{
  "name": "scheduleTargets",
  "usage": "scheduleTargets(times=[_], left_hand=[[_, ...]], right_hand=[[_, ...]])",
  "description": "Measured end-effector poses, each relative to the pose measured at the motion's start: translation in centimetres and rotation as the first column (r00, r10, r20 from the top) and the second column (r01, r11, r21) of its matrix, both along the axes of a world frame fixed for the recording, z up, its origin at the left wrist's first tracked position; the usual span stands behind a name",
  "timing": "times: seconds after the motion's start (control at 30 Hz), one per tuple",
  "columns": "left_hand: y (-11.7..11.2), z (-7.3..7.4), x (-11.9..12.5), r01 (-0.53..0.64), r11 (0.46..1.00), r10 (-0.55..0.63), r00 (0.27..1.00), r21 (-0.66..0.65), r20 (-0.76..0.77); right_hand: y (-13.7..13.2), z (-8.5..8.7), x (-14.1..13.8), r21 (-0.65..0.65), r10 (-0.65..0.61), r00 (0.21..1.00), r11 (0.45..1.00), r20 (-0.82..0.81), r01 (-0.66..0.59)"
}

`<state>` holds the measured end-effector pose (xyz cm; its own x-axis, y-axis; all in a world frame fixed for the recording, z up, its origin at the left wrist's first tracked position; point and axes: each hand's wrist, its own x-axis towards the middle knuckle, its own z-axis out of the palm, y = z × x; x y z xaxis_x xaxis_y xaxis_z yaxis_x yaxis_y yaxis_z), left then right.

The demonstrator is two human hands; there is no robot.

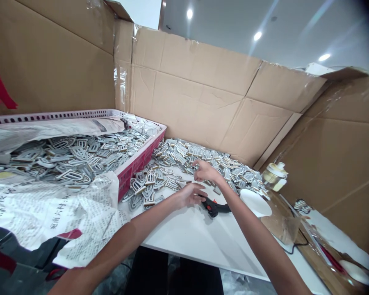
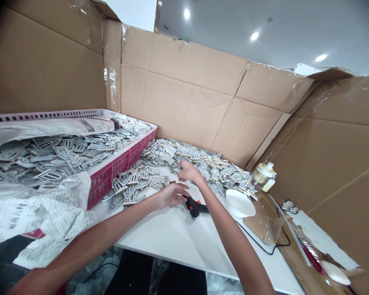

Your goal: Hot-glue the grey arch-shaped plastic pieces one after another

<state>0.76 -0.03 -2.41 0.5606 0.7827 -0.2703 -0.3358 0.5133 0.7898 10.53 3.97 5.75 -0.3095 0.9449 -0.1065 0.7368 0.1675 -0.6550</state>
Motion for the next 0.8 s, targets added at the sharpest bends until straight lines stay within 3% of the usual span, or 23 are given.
scheduleTargets(times=[0.27, 0.4, 0.47, 0.53, 0.6, 0.63, 0.7, 0.73, 0.8], left_hand=[[-0.1, -0.2, 0.0, -0.066, 0.997, 0.063, 0.995, 0.036, 0.081], [0.4, 0.4, -0.6, -0.228, 0.972, 0.222, 0.97, 0.06, 0.102], [0.9, 0.9, -1.2, -0.359, 0.913, 0.357, 0.933, 0.194, 0.045], [1.6, 1.2, -1.9, -0.428, 0.783, 0.512, 0.856, 0.452, -0.077], [2.3, 1.1, -2.7, -0.279, 0.589, 0.643, 0.73, 0.758, -0.231], [2.6, 0.9, -3.1, -0.111, 0.489, 0.689, 0.658, 0.865, -0.305], [3.2, 0.4, -3.8, 0.264, 0.331, 0.736, 0.529, 0.906, -0.423], [3.4, 0.1, -4.0, 0.415, 0.289, 0.738, 0.477, 0.863, -0.477], [3.6, -0.4, -4.4, 0.61, 0.271, 0.712, 0.394, 0.745, -0.581]], right_hand=[[-3.9, 0.0, 5.2, 0.06, -0.017, 0.932, 0.997, -0.362, 0.041], [-5.2, 0.7, 8.0, 0.137, -0.029, 0.873, 0.984, -0.487, 0.11], [-5.4, 0.7, 9.7, 0.177, -0.06, 0.842, 0.967, -0.536, 0.181], [-5.4, 0.3, 11.6, 0.208, -0.105, 0.808, 0.94, -0.579, 0.271], [-5.1, -0.3, 14.0, 0.265, -0.144, 0.784, 0.891, -0.604, 0.368], [-4.8, -0.7, 15.4, 0.312, -0.16, 0.783, 0.855, -0.602, 0.415], [-4.3, -1.5, 18.2, 0.421, -0.225, 0.796, 0.75, -0.562, 0.51], [-4.2, -1.9, 19.7, 0.47, -0.287, 0.801, 0.686, -0.526, 0.555], [-4.1, -2.5, 22.3, 0.537, -0.462, 0.781, 0.568, -0.42, 0.624]])
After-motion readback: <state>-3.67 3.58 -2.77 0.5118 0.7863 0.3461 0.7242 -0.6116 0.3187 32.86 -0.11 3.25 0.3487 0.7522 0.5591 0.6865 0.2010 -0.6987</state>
